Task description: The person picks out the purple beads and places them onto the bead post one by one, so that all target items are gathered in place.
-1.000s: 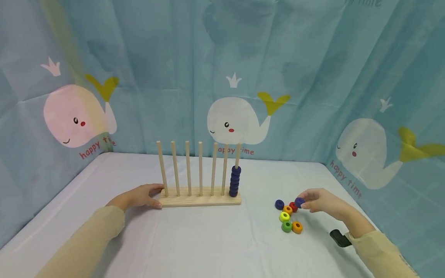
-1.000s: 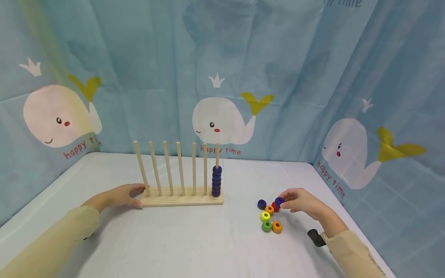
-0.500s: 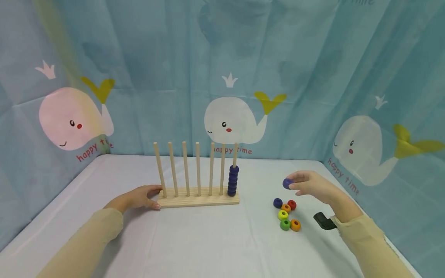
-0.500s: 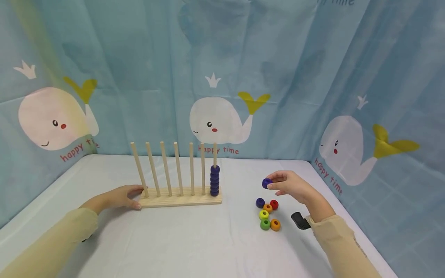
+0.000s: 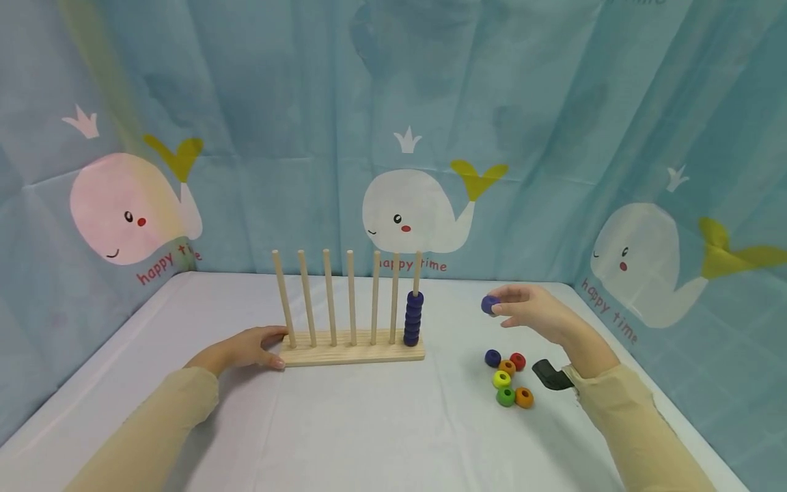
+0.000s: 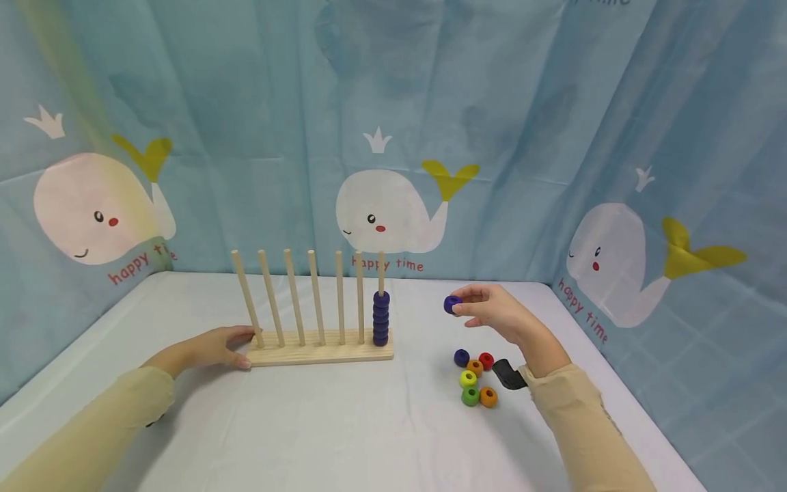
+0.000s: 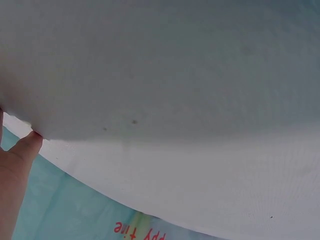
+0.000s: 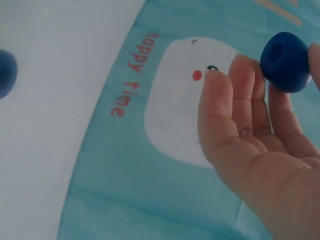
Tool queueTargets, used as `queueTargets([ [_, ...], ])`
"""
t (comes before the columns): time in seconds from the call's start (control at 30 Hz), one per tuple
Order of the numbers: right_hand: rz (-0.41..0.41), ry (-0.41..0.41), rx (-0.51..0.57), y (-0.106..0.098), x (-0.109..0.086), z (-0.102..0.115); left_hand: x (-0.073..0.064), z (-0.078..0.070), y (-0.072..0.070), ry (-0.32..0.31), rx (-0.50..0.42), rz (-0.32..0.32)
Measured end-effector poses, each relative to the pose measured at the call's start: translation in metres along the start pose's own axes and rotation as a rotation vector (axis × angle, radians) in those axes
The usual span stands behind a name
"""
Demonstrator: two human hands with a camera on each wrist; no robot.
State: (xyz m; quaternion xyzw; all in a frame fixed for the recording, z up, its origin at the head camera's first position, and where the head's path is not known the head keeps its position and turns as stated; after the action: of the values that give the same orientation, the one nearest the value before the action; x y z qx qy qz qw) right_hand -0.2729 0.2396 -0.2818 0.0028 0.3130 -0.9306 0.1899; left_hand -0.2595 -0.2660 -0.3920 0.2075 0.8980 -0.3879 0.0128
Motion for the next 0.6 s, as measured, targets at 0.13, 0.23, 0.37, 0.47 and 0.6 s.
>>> queueTargets([
  [0.13,-0.005,-0.011,0.021,0.001,0.003,0.01,0.0,0.0,0.0,-0.002,0.002,-0.004],
  [0.23,-0.011,-0.031,0.034,0.002,0.005,0.016,0.001,0.0,0.0,-0.001,0.013,-0.005],
  [0.37,-0.02,-0.061,0.052,0.004,0.009,0.025,0.001,-0.001,0.0,-0.002,0.02,-0.006],
  [0.47,-0.03,-0.071,0.066,0.006,0.013,0.031,0.001,-0.001,0.0,-0.004,0.018,-0.006],
  [0.6,-0.046,-0.071,0.078,0.008,0.017,0.036,0.001,0.003,-0.001,-0.001,0.003,-0.005],
])
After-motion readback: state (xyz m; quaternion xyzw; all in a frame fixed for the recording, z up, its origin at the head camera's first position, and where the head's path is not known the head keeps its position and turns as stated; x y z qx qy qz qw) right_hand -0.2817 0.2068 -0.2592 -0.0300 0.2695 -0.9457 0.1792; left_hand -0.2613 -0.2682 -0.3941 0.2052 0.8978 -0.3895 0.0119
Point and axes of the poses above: each hand's wrist, its own x-axis towards the middle knuckle, its own y-axis out of the palm, z = x × y, the point moved 2 cm from there along x, towards the middle knuckle, and after that the axes turned 5 degrees about -x, right-handed, at the moved point
